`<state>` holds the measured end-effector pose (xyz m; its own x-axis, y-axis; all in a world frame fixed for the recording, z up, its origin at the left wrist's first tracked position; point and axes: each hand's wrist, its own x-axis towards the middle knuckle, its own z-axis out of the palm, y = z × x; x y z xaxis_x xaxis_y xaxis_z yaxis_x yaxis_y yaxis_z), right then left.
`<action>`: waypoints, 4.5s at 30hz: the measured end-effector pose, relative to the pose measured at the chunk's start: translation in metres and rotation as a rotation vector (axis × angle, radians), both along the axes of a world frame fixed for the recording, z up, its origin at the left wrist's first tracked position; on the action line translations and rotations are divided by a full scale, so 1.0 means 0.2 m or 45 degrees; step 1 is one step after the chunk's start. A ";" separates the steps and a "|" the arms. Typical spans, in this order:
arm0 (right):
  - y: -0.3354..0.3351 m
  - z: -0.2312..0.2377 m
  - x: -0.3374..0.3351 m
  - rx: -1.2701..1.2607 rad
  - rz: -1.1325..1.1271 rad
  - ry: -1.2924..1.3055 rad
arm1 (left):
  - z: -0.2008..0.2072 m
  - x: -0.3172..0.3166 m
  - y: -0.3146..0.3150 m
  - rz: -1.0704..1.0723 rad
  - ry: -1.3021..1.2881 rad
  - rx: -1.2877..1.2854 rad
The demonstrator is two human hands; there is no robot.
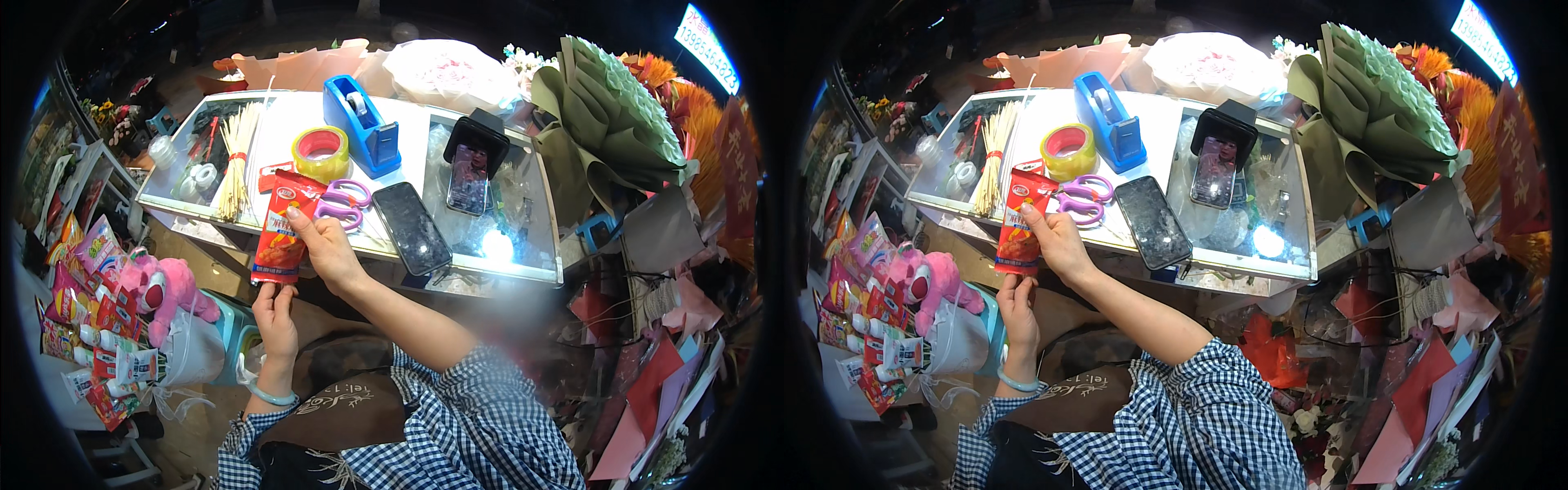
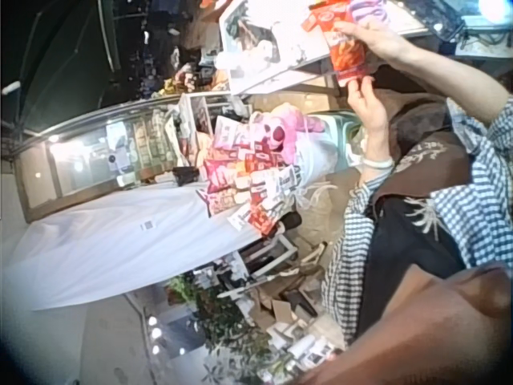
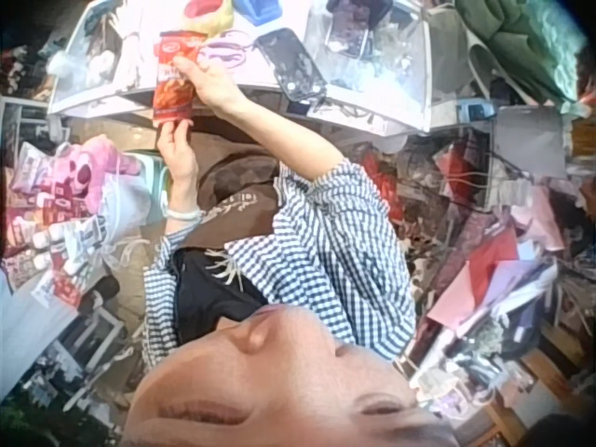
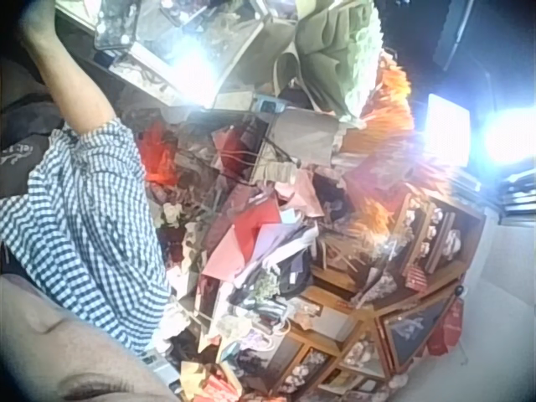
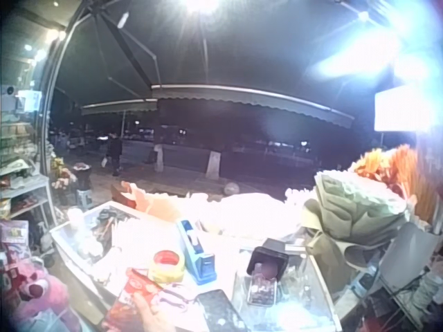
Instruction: The person assembles a snack bouquet by inserting wooden skewers into small snack packets and arranging them into a floral-style bouquet. They use scissors to trim skewers and tape to secure items, then place the assembled bouquet into a bucket.
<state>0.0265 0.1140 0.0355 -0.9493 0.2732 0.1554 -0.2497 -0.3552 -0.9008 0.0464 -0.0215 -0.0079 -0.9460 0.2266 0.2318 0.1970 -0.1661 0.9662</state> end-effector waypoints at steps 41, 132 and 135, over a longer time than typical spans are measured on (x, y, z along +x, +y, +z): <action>0.13 0.17 0.01 -0.222 0.214 -0.129 | 0.07 0.01 0.00 0.194 -0.269 0.216; 0.11 0.08 -0.04 -0.468 0.033 -0.117 | 0.03 0.03 -0.03 -0.087 -0.082 0.142; 0.11 0.08 -0.03 -0.455 0.030 -0.131 | 0.03 0.03 -0.03 -0.090 -0.074 0.140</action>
